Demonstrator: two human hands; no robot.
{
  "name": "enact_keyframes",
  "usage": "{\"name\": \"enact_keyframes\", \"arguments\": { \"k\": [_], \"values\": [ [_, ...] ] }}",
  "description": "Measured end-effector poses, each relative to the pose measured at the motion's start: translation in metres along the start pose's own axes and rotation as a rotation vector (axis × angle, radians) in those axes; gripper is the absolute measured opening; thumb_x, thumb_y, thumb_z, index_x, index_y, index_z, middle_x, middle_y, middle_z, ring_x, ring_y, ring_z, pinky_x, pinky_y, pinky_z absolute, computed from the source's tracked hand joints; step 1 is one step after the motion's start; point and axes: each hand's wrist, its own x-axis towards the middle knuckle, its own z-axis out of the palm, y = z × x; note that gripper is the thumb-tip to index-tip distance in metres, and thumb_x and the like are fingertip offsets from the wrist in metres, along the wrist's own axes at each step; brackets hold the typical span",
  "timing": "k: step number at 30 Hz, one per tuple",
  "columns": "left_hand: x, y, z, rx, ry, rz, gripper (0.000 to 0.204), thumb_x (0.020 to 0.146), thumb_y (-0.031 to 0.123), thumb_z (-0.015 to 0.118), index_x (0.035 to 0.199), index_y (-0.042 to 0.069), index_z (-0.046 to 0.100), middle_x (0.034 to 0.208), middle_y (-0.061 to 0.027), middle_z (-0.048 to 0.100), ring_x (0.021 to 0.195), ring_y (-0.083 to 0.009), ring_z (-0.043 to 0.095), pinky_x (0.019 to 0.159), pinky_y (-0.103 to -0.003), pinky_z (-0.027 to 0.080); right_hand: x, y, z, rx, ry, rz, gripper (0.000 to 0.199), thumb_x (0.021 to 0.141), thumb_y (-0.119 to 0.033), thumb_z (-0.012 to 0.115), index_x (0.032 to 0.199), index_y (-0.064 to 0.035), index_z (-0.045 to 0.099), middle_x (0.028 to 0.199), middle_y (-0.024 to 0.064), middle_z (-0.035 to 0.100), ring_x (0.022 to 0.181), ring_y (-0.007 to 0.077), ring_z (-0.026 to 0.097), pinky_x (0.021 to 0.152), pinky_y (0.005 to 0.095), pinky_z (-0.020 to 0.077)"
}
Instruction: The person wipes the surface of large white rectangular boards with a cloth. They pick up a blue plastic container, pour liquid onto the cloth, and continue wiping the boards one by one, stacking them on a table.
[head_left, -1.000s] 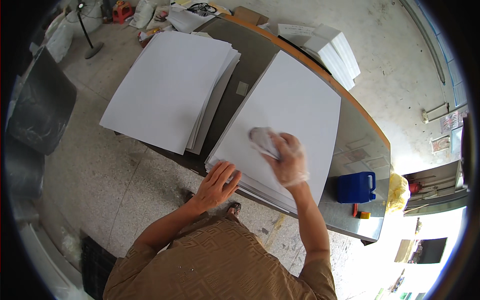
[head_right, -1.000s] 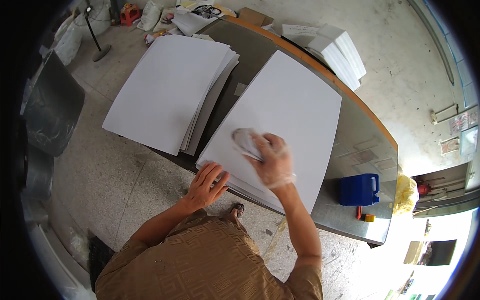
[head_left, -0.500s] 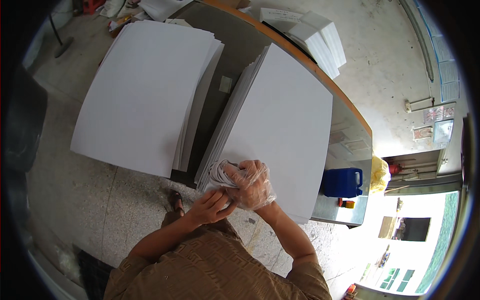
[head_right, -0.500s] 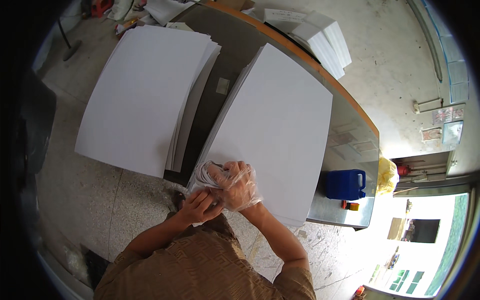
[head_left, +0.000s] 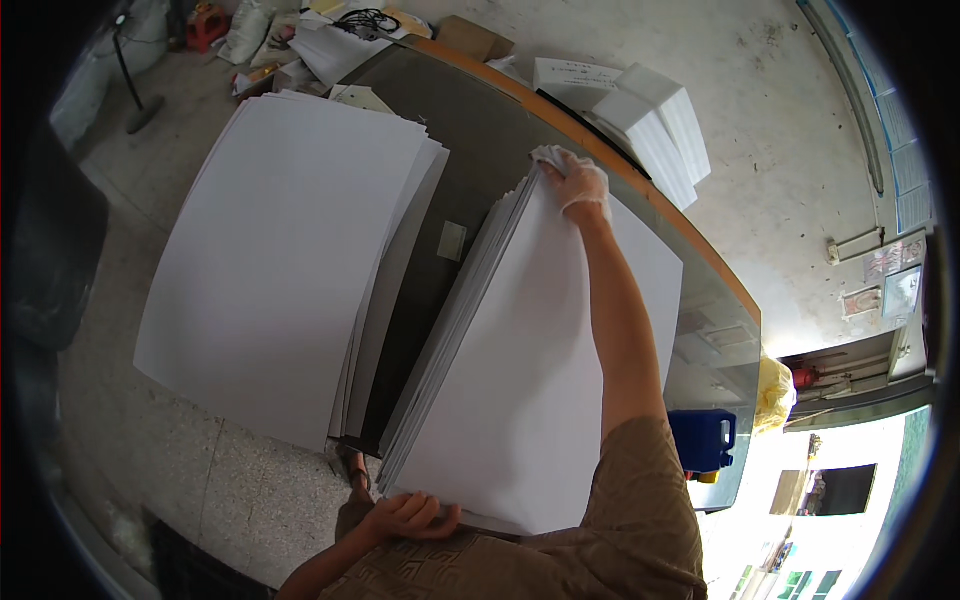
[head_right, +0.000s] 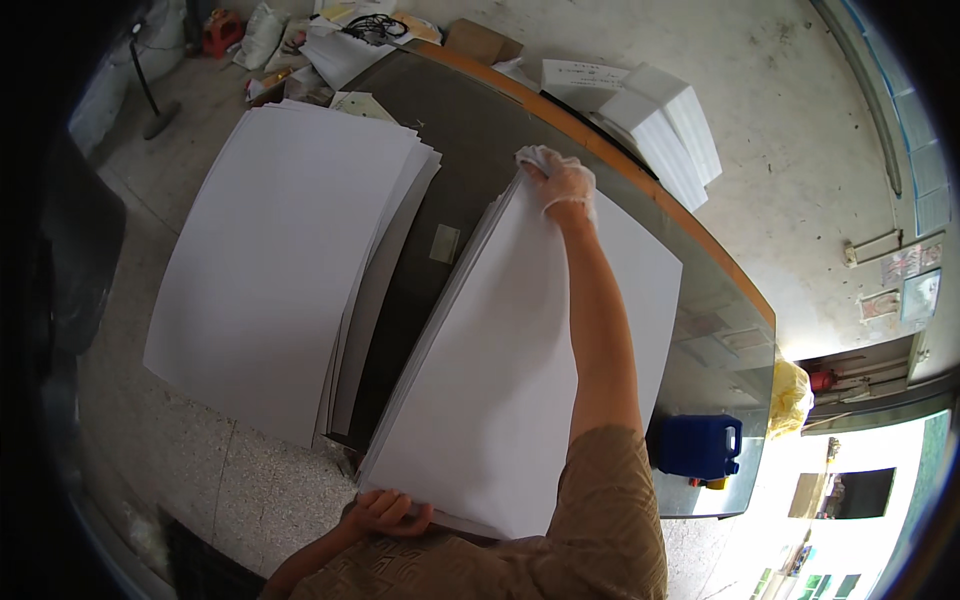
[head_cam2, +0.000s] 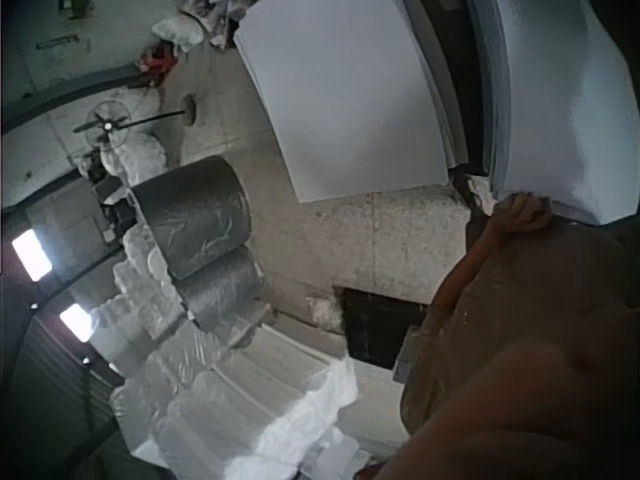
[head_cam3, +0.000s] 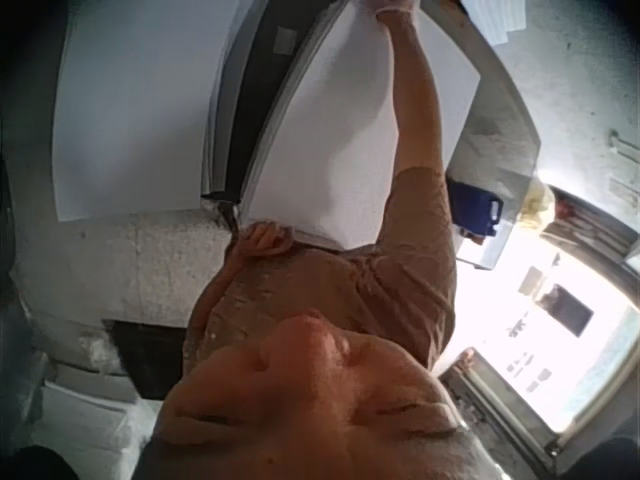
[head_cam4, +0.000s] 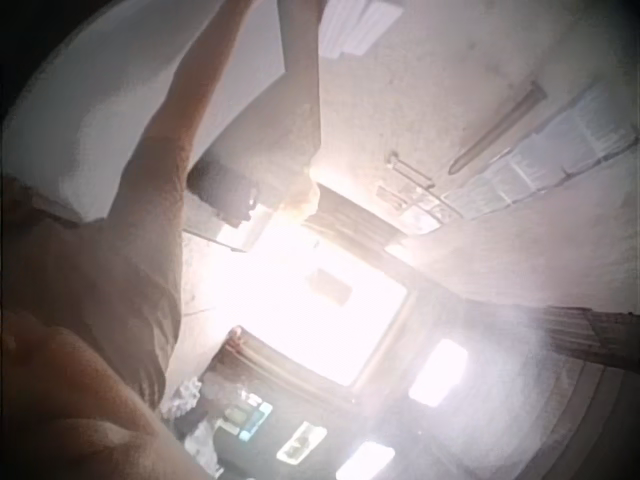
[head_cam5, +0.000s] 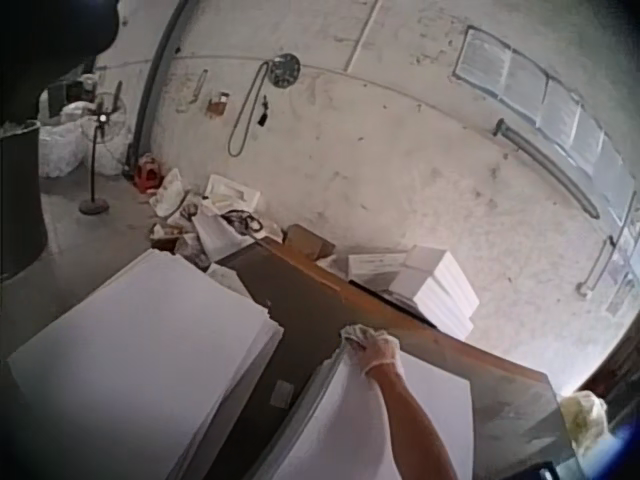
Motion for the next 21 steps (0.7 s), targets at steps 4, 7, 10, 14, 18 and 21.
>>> {"name": "enact_keyframes", "arguments": {
  "k": [4, 7, 10, 14, 18, 21],
  "values": [
    [-0.005, 0.008, -0.003, 0.006, -0.014, -0.029, 0.028, 0.087, 0.037, 0.063, 0.115, 0.036, 0.057, 0.103, 0.0021, 0.048, 0.098, -0.0123, 0.049, 0.077, -0.025, 0.040, 0.046, 0.030, 0.008, -0.017, -0.031, 0.050, 0.057, 0.094, -0.055, 0.054, 0.134, -0.0160, 0.059, 0.120, 0.0196, 0.065, 0.111, 0.0359, 0.063, 0.098, 0.0429, 0.0465],
    [-0.008, 0.007, 0.003, 0.013, -0.003, -0.029, 0.028, 0.087, 0.036, 0.063, 0.114, 0.037, 0.057, 0.104, 0.0017, 0.047, 0.098, -0.0130, 0.049, 0.075, -0.026, 0.039, 0.030, 0.033, 0.008, -0.035, -0.030, 0.057, 0.054, 0.094, -0.054, 0.054, 0.132, -0.0170, 0.061, 0.114, 0.0181, 0.067, 0.107, 0.0352, 0.064, 0.094, 0.0414, 0.0489],
    [-0.012, 0.005, 0.012, 0.006, 0.083, -0.022, 0.025, 0.089, 0.039, 0.060, 0.114, 0.036, 0.057, 0.106, 0.0006, 0.046, 0.096, -0.0144, 0.049, 0.075, -0.028, 0.040, -0.036, 0.016, 0.002, 0.006, -0.005, -0.010, 0.050, 0.094, -0.048, 0.058, 0.129, -0.0137, 0.062, 0.108, 0.0205, 0.066, 0.100, 0.0367, 0.064, 0.089, 0.0426, 0.0506],
    [-0.001, 0.004, 0.016, -0.076, 0.090, -0.024, 0.028, 0.091, 0.054, 0.050, 0.107, 0.032, 0.056, 0.104, -0.0023, 0.045, 0.094, -0.0185, 0.045, 0.084, -0.035, 0.036, -0.206, -0.027, -0.055, 0.146, -0.031, -0.157, 0.042, 0.088, -0.040, 0.068, 0.116, -0.0096, 0.065, 0.100, 0.0185, 0.063, 0.093, 0.0366, 0.061, 0.082, 0.0455, 0.0498],
    [0.000, -0.002, 0.016, -0.088, 0.084, 0.021, 0.034, 0.092, 0.057, 0.047, 0.108, 0.029, 0.056, 0.105, -0.0027, 0.045, 0.095, -0.0187, 0.045, 0.083, -0.036, 0.036, -0.375, -0.061, -0.130, 0.341, -0.196, -0.390, 0.049, 0.066, -0.038, 0.086, 0.107, -0.0188, 0.068, 0.100, 0.0056, 0.061, 0.089, 0.0234, 0.059, 0.074, 0.0404, 0.0484],
    [-0.002, -0.002, 0.017, -0.101, 0.072, 0.020, 0.034, 0.092, 0.057, 0.047, 0.109, 0.029, 0.055, 0.105, -0.0030, 0.044, 0.095, -0.0187, 0.045, 0.083, -0.036, 0.036, -0.426, -0.075, -0.148, 0.435, -0.238, -0.482, 0.053, 0.058, -0.032, 0.088, 0.106, -0.0139, 0.071, 0.095, 0.0063, 0.060, 0.084, 0.0267, 0.059, 0.070, 0.0418, 0.0455]
  ]
}}
